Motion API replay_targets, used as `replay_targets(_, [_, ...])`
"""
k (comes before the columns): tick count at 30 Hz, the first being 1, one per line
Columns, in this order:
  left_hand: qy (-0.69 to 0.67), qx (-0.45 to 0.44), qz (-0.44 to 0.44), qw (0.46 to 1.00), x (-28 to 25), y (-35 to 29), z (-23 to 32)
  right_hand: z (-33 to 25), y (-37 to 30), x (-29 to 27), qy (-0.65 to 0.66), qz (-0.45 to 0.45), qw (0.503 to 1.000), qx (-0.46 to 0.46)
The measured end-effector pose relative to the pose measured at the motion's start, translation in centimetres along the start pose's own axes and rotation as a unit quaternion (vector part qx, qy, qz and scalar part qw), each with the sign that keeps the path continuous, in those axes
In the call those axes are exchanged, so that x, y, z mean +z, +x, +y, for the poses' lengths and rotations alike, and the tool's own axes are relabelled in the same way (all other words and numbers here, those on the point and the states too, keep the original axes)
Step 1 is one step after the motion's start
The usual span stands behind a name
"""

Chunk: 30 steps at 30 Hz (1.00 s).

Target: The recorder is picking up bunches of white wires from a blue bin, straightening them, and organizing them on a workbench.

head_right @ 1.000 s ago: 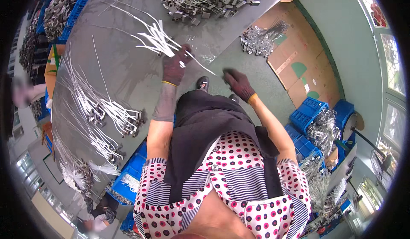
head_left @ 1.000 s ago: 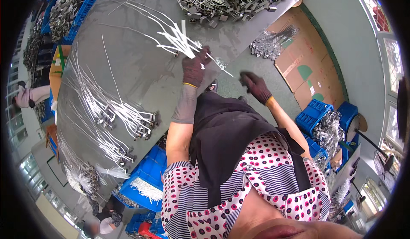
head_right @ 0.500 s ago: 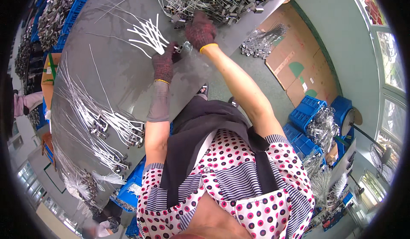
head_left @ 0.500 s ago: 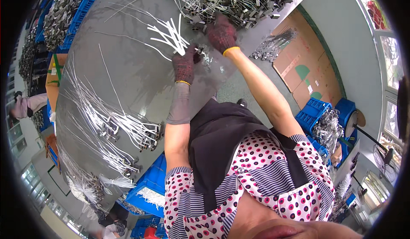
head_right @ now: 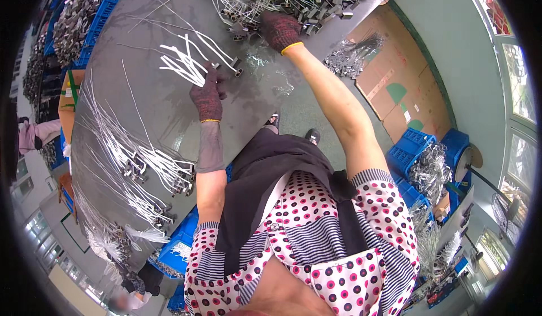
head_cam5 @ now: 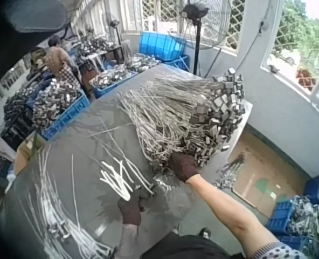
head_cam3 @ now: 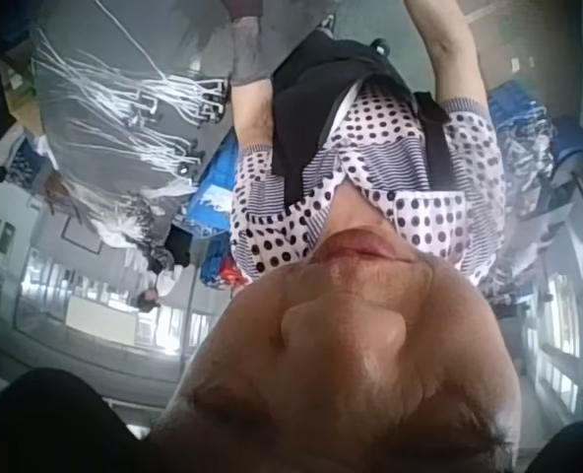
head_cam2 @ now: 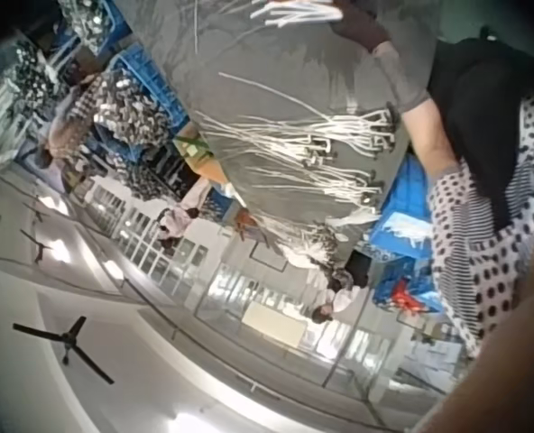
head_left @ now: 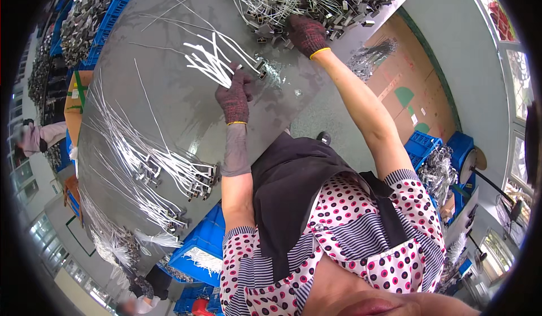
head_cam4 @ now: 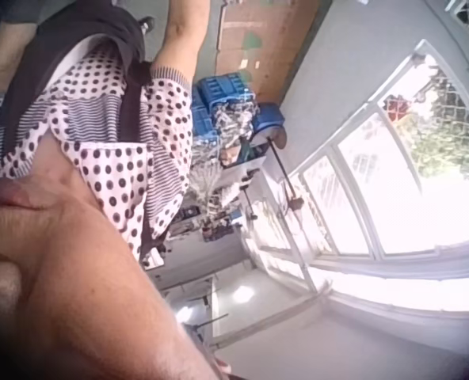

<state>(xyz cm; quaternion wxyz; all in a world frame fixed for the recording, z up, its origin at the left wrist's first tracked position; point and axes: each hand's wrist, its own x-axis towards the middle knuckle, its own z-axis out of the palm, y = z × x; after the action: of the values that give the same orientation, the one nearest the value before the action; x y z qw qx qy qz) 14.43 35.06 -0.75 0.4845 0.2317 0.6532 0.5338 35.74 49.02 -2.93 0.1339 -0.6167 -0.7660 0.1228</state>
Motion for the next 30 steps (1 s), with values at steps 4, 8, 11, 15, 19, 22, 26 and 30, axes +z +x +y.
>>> replay_targets(4, [-0.007,-0.074,-0.041,0.996,0.6,-1.1,-0.7,0.9,-0.7,0.2,-0.007,0.012,0.999,-0.033])
replay_targets(8, [-0.016,0.014,-0.125,0.992,0.8,-2.2,-3.5,-0.2,0.9,0.6,0.024,0.017,1.000,-0.010])
replay_targets(11, [-0.100,-0.051,-0.131,0.985,2.5,-3.5,-2.8,0.9,1.5,1.1,0.055,0.070,0.996,0.030])
replay_targets(15, [-0.129,-0.083,-0.119,0.981,1.6,-4.0,-4.0,-1.6,-0.4,-2.6,0.095,0.020,0.995,-0.004])
replay_targets(19, [-0.139,-0.110,-0.101,0.979,3.6,-4.8,-4.3,-0.9,-6.6,-5.6,0.251,-0.032,0.967,-0.004])
replay_targets(22, [-0.145,-0.153,-0.124,0.970,6.1,-5.4,-4.8,0.5,-12.9,-4.5,0.511,-0.097,0.847,0.108])
replay_targets(26, [-0.224,-0.153,-0.220,0.937,8.3,-5.7,-7.1,1.1,-21.9,-5.7,0.515,-0.079,0.842,0.143])
replay_targets(30, [-0.276,-0.216,-0.246,0.904,10.3,-6.3,-8.0,7.0,-33.3,-2.3,0.405,-0.112,0.880,0.220])
